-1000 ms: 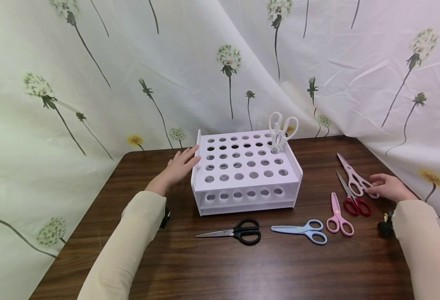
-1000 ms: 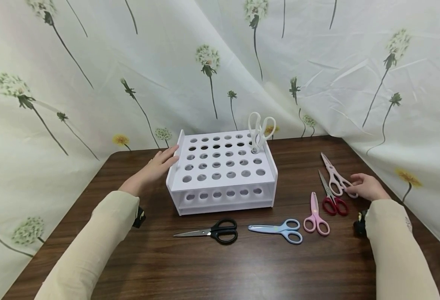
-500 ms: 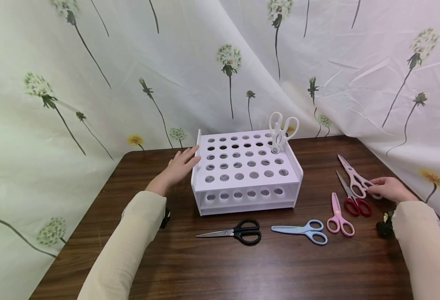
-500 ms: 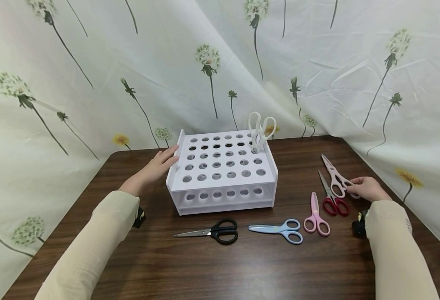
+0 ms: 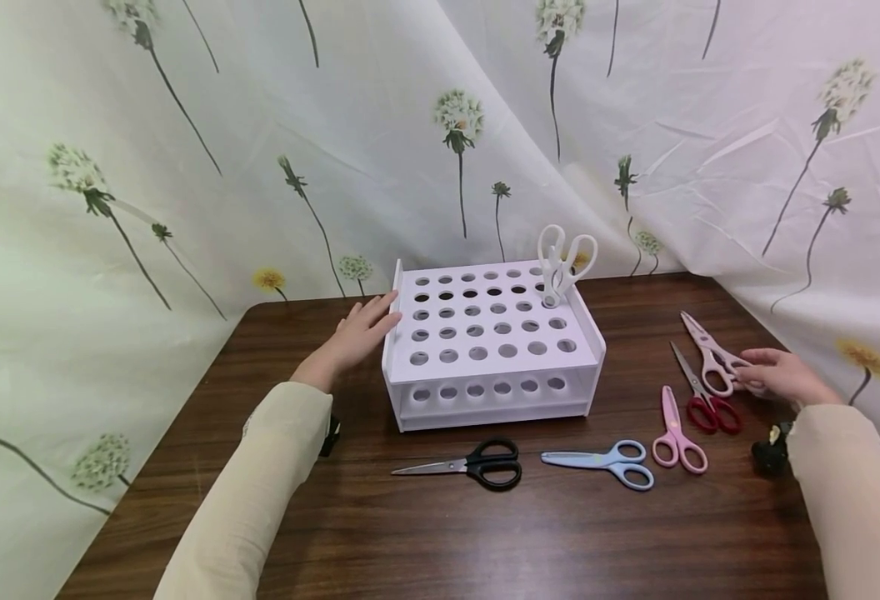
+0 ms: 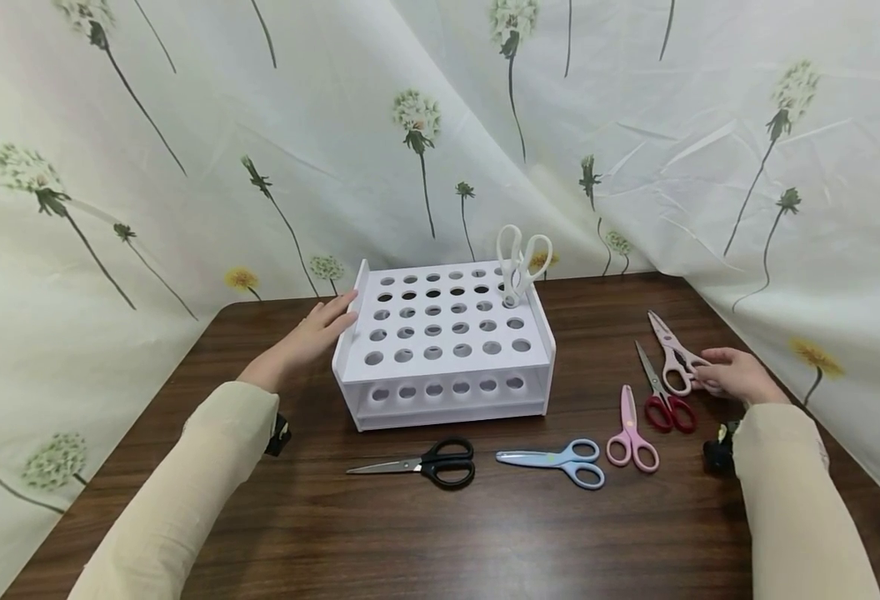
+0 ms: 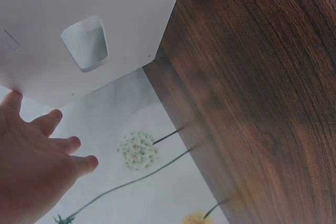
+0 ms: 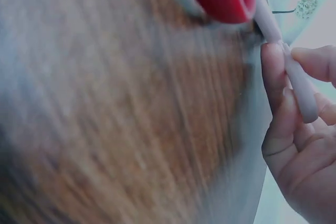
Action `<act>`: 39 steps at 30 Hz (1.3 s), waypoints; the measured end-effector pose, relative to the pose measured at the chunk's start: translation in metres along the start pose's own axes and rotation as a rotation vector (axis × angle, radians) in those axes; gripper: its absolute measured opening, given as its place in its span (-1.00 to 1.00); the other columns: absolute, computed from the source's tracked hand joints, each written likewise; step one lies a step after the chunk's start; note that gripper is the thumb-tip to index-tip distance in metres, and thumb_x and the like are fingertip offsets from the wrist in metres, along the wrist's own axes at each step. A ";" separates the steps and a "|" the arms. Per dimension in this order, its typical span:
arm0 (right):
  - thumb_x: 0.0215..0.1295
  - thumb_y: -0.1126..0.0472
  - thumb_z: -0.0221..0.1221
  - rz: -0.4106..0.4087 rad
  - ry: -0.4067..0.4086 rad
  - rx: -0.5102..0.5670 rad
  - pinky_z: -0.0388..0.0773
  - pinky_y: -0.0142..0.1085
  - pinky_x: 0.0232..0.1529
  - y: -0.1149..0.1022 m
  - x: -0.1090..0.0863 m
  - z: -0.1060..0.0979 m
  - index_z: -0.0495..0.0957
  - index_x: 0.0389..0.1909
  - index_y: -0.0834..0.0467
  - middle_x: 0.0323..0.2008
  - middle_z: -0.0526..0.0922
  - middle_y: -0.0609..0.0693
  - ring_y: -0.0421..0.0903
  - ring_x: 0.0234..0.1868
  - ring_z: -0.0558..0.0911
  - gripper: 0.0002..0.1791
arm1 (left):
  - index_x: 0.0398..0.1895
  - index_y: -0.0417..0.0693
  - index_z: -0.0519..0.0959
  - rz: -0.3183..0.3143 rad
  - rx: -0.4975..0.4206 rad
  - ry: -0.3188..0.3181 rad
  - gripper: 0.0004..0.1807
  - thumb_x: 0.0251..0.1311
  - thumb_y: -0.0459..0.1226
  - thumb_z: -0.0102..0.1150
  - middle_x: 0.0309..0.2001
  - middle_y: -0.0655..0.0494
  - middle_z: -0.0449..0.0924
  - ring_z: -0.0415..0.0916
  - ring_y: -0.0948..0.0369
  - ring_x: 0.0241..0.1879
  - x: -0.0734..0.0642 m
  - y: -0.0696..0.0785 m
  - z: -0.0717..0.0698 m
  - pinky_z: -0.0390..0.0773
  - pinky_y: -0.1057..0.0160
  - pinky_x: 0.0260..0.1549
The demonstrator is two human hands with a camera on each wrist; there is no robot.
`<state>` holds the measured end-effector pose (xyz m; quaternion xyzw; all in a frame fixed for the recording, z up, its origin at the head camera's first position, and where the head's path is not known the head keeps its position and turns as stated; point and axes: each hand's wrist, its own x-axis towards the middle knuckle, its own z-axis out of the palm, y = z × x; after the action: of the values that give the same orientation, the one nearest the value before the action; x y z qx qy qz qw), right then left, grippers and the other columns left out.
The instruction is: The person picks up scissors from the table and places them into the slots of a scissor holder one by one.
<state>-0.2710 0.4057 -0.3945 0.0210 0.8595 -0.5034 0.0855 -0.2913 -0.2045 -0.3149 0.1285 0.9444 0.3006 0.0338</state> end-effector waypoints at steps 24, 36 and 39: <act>0.27 0.51 0.01 -0.039 -0.058 0.886 0.56 -0.16 -0.21 -0.005 -0.004 -0.005 -0.24 0.38 0.18 -0.36 0.64 -0.06 -0.07 -0.33 0.65 -0.20 | 0.46 0.10 -0.03 0.033 -0.022 0.022 -0.36 0.38 0.10 -0.36 0.42 -0.12 -0.15 -0.43 -0.15 0.36 -0.001 -0.001 0.001 -0.37 -0.21 0.20; 0.34 0.45 -0.08 -0.124 -0.055 1.095 0.58 -0.14 -0.29 -0.026 -0.003 -0.005 -0.67 0.35 0.02 -0.33 0.63 0.03 0.08 -0.38 0.65 -0.03 | 0.46 0.17 -0.06 0.009 -0.035 0.010 -0.34 0.36 0.14 -0.37 0.43 -0.08 -0.18 -0.45 -0.12 0.37 -0.001 0.001 0.000 -0.37 -0.18 0.21; 0.35 0.44 -0.09 -0.151 -0.054 1.101 0.58 -0.12 -0.30 -0.029 -0.003 -0.004 -0.67 0.35 0.00 -0.31 0.63 0.04 0.11 -0.38 0.65 -0.04 | 0.46 0.17 -0.06 0.009 -0.035 0.011 -0.35 0.36 0.14 -0.37 0.43 -0.07 -0.17 -0.45 -0.12 0.37 0.000 0.001 0.001 -0.37 -0.18 0.21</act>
<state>-0.2722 0.3952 -0.3665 -0.0119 0.4664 -0.8832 0.0477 -0.2906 -0.2031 -0.3147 0.1305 0.9386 0.3179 0.0296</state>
